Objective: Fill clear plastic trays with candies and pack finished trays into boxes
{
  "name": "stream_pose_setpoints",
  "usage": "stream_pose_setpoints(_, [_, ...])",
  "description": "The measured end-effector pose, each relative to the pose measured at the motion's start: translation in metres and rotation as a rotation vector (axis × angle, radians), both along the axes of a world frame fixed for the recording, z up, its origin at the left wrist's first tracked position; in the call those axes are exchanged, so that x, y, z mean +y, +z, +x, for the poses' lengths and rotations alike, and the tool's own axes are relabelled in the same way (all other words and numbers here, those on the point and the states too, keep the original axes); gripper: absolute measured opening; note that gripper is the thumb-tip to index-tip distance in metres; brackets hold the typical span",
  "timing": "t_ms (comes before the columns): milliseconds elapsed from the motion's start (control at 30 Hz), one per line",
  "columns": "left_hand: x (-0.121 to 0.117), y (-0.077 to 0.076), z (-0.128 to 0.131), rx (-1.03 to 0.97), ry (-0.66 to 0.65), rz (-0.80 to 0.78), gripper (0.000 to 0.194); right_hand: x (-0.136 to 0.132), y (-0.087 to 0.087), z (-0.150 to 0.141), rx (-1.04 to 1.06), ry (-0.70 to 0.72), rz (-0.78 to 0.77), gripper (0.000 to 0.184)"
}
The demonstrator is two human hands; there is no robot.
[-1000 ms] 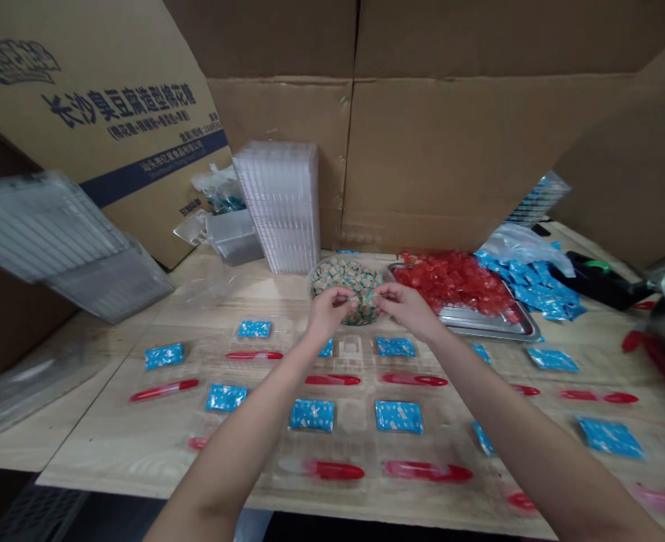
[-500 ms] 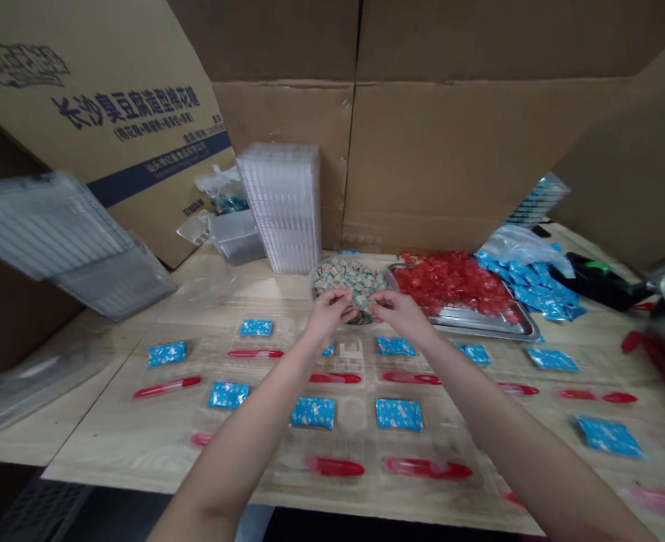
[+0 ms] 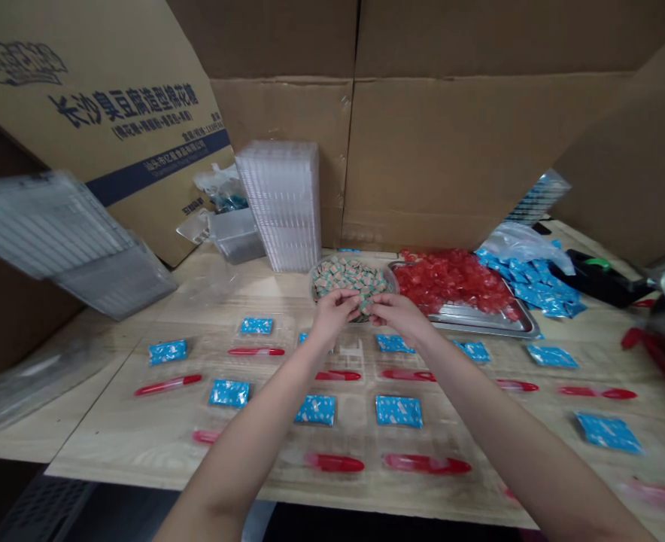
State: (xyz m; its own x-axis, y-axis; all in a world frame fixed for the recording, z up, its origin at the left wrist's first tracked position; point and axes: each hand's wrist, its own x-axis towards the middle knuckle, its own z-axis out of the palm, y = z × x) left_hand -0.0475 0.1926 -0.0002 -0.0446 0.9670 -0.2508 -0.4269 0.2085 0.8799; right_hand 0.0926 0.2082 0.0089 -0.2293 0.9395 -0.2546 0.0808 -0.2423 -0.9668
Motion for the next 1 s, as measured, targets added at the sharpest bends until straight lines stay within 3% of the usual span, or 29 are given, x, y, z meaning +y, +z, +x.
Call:
stream_pose_setpoints(133, [0.000, -0.005, 0.000, -0.002, 0.027, -0.015, 0.018, 0.000, 0.004, 0.008, 0.006, -0.049, 0.120, 0.025])
stream_pose_setpoints(267, [-0.002, -0.005, 0.005, -0.023, 0.029, -0.006, 0.013, -0.002, 0.009, 0.011, 0.042, -0.014, 0.133, 0.029])
stream_pose_setpoints(533, [-0.005, 0.002, 0.007, -0.056, -0.071, -0.064, 0.012, 0.001, 0.024, 0.010, -0.118, 0.154, 0.183, 0.018])
stream_pose_setpoints(733, [-0.013, 0.009, 0.004, -0.107, -0.128, -0.094, 0.008, 0.005, 0.027, 0.011, -0.259, 0.157, 0.304, 0.011])
stream_pose_setpoints(900, [-0.017, 0.011, 0.005, -0.118, -0.076, -0.102, 0.004, 0.000, 0.024, 0.011, -0.094, 0.040, 0.245, 0.019])
stream_pose_setpoints(1000, [-0.018, 0.008, 0.009, -0.107, -0.039, -0.084, 0.006, -0.004, 0.026, 0.014, -0.062, 0.073, 0.192, 0.020])
